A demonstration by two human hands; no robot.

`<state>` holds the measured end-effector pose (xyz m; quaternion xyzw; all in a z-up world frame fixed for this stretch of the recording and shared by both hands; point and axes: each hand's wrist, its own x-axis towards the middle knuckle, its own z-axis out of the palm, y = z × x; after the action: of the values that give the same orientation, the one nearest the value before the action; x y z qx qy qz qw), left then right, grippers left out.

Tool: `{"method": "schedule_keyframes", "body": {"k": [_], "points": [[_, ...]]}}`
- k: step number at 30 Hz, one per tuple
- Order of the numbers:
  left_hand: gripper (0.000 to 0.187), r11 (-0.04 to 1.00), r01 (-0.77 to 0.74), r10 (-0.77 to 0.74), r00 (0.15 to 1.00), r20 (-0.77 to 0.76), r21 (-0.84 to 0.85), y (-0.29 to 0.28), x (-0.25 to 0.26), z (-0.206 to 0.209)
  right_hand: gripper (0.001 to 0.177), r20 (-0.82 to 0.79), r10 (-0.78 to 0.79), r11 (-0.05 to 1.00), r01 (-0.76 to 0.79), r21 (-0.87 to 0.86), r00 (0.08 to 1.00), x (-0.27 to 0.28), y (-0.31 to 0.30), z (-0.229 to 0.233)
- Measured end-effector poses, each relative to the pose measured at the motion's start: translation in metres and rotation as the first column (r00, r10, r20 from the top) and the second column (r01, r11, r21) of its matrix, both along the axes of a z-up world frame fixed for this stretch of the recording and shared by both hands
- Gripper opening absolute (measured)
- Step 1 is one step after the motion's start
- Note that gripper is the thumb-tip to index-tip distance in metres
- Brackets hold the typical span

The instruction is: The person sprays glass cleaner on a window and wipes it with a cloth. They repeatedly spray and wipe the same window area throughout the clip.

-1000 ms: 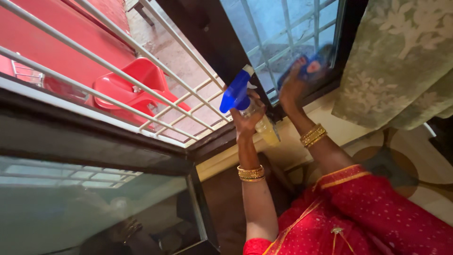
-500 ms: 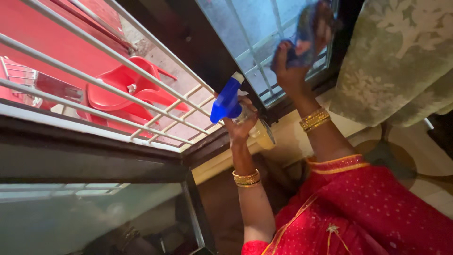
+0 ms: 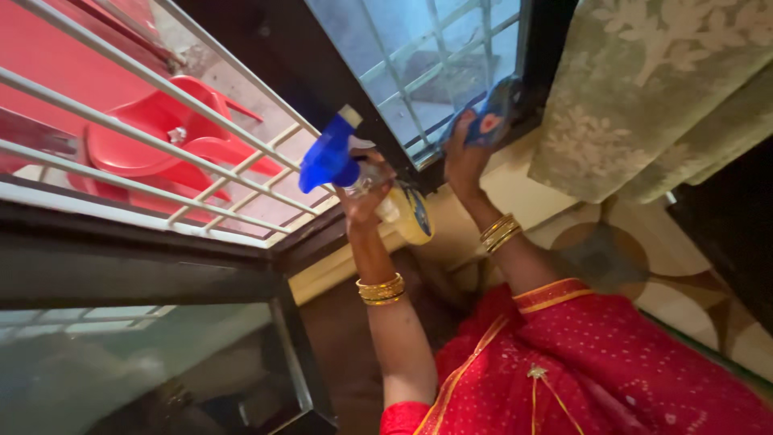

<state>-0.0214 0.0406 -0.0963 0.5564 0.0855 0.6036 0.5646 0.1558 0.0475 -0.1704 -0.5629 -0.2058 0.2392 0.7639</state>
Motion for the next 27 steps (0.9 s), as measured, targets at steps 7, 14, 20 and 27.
{"method": "schedule_keyframes", "body": {"k": [7, 14, 20, 27], "points": [[0.054, 1.0, -0.011, 0.01, 0.999, -0.05, -0.013, -0.005, 0.001, 0.018, 0.063, 0.75, -0.096, 0.976, -0.086, 0.199, 0.655, -0.031, -0.038, 0.052], [0.06, 0.987, 0.07, -0.057, 0.994, 0.09, -0.145, -0.003, 0.005, 0.009, 0.063, 0.935, 0.013, 0.956, -0.279, 0.093, 0.355, 0.014, -0.019, 0.147], [0.067, 0.963, -0.194, 0.144, 0.956, -0.255, -0.187, 0.005, 0.001, -0.002, 0.071, 0.847, -0.011, 0.978, -0.171, 0.12, 0.532, -0.007, -0.004, 0.124], [0.066, 0.996, 0.028, -0.026, 0.999, 0.023, -0.084, -0.006, 0.002, 0.007, 0.078, 0.971, 0.014, 1.0, 0.016, -0.018, 0.239, 0.007, -0.008, 0.02]]}}
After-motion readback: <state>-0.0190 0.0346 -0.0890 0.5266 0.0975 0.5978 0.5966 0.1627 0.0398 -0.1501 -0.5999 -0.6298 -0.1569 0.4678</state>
